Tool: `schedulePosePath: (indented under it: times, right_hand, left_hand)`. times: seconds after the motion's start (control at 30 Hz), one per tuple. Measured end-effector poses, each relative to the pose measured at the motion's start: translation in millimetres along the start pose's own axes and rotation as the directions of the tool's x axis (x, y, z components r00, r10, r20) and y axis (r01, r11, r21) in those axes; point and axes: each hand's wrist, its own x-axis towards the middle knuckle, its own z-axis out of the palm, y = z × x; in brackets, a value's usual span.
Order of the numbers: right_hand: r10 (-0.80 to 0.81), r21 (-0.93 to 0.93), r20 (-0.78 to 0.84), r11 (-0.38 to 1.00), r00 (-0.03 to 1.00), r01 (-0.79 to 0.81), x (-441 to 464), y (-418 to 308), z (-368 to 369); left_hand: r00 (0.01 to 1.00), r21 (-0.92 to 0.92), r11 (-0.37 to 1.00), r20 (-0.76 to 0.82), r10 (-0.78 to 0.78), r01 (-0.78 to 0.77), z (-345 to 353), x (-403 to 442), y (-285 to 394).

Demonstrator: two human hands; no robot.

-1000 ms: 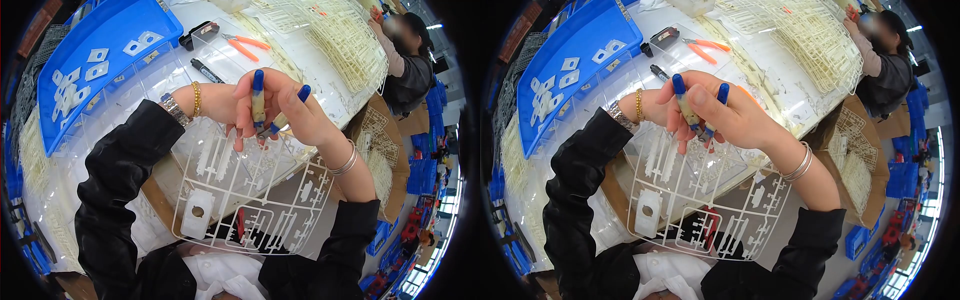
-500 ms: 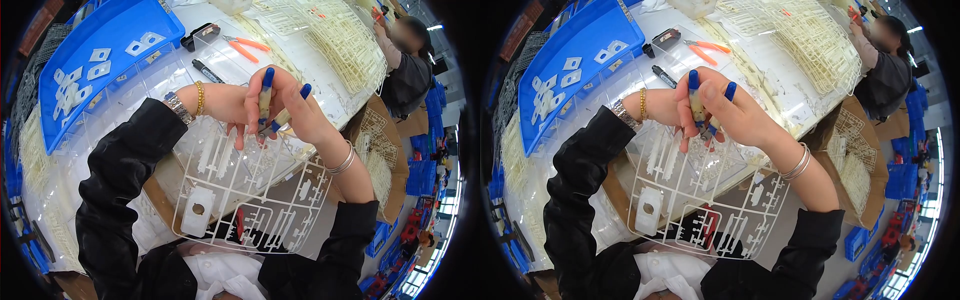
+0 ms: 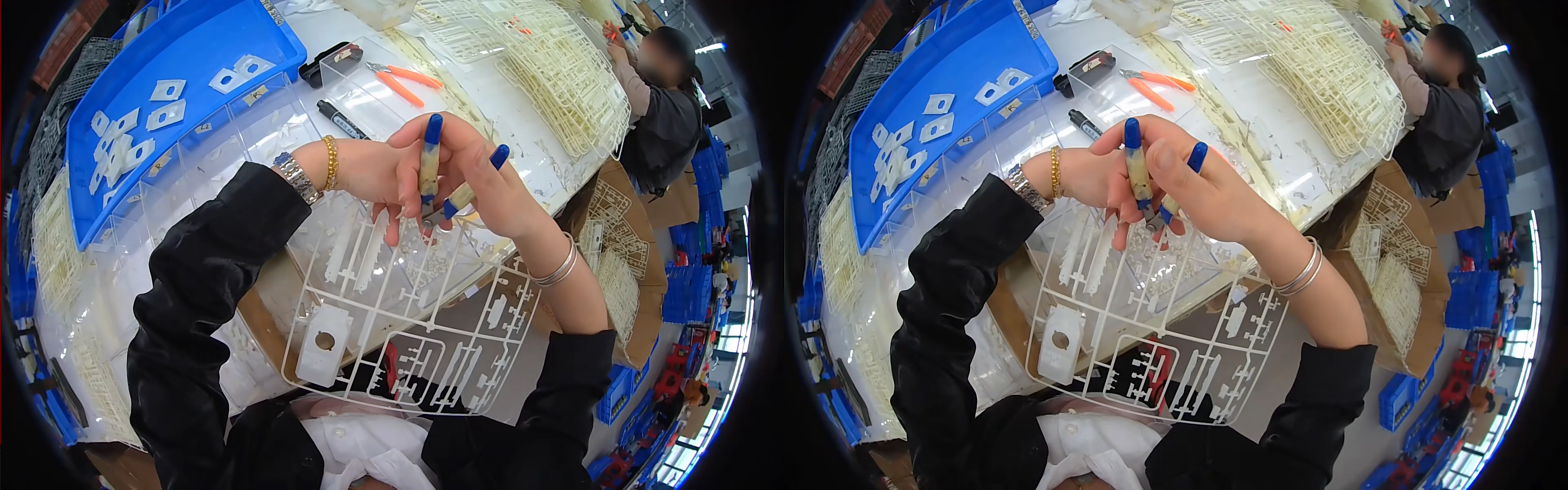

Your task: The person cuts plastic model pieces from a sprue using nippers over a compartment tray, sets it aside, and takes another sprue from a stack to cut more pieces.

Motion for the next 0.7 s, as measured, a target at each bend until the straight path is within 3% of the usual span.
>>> schedulePosePath:
  times: [0.17, 0.37, 0.6, 0.7]
  right_hand:
    - [-0.052, 0.033, -0.008, 0.998, 0.999, 0.052, -1, 4, 4]
    - [0.108, -0.043, 0.045, 0.993, 0.993, -0.106, -6, 0, -5]
    - [-0.037, -0.057, -0.142, 0.998, 0.989, 0.030, -13, -24, -7]
    - [-0.186, 0.049, -0.246, 0.978, 0.951, 0.204, -29, -50, -11]
  left_hand:
    - [0.999, -0.043, 0.998, 0.004, 0.054, -0.053, -1, 3, -9]
    - [1.000, -0.020, 1.000, 0.015, 0.009, -0.008, -3, 6, -9]
    - [1.000, 0.021, 1.000, 0.014, 0.002, -0.002, -2, 7, -4]
    - [0.994, 0.067, 0.992, -0.043, -0.102, 0.105, 1, -13, 29]
